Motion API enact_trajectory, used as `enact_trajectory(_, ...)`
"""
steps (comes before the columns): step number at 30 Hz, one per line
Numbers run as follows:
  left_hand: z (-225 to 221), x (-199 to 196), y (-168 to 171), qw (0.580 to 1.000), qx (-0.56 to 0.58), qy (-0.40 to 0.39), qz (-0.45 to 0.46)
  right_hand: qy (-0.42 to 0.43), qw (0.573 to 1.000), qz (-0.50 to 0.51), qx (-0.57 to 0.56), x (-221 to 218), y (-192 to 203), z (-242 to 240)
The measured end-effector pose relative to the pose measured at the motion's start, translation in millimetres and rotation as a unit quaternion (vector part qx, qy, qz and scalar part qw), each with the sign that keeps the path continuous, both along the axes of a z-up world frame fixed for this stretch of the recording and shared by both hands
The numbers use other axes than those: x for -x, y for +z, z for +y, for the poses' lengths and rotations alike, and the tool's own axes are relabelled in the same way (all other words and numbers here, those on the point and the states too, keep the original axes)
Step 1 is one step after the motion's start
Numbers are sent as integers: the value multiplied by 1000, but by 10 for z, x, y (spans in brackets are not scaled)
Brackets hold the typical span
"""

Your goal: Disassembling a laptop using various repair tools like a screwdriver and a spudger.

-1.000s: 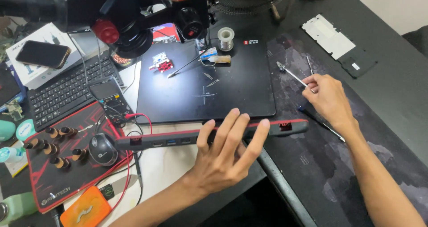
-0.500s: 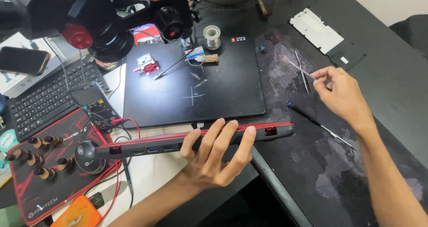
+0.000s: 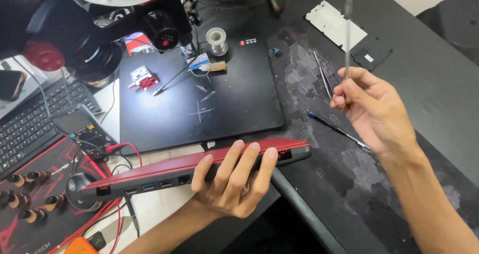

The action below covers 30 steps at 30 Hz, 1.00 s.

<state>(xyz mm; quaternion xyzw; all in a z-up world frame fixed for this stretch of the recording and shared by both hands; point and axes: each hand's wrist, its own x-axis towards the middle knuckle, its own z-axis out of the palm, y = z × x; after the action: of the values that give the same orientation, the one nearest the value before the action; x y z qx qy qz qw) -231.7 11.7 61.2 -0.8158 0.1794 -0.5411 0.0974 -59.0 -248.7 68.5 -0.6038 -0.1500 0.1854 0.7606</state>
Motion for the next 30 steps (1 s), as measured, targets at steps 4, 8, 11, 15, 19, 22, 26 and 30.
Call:
enact_trajectory(4, 17, -6, 22, 1000, -3, -6, 5, -34, 990, 19, -137, 431, 177, 37)
enact_trajectory(8, 47, -29, 52, 1000, -1, -16, 10, -81, 978, -165, -95, 826, 256, 91)
enact_trajectory(11, 69, -11, 45, 1000, -14, -24, 6, -108, 963, -244, -22, 951, 366, 141)
enact_trajectory(15, 70, -35, 32, 999, -19, -26, -5, -99, 950, -295, -8, 939, 302, 119)
enact_trajectory(19, 61, -51, 24, 999, -14, -24, -20, -120, 929, -344, 61, 934, 325, 120)
enact_trajectory(22, 42, -68, 12, 999, -10, -24, -36, -111, 912, -387, 76, 972, 339, 140)
enact_trajectory(26, 31, -77, -2, 998, -5, -31, -48, -80, 880, -452, 123, 1016, 217, 29)
enact_trajectory(30, 37, -82, 0, 998, -10, -33, -56, -106, 891, -431, 93, 985, 370, 144)
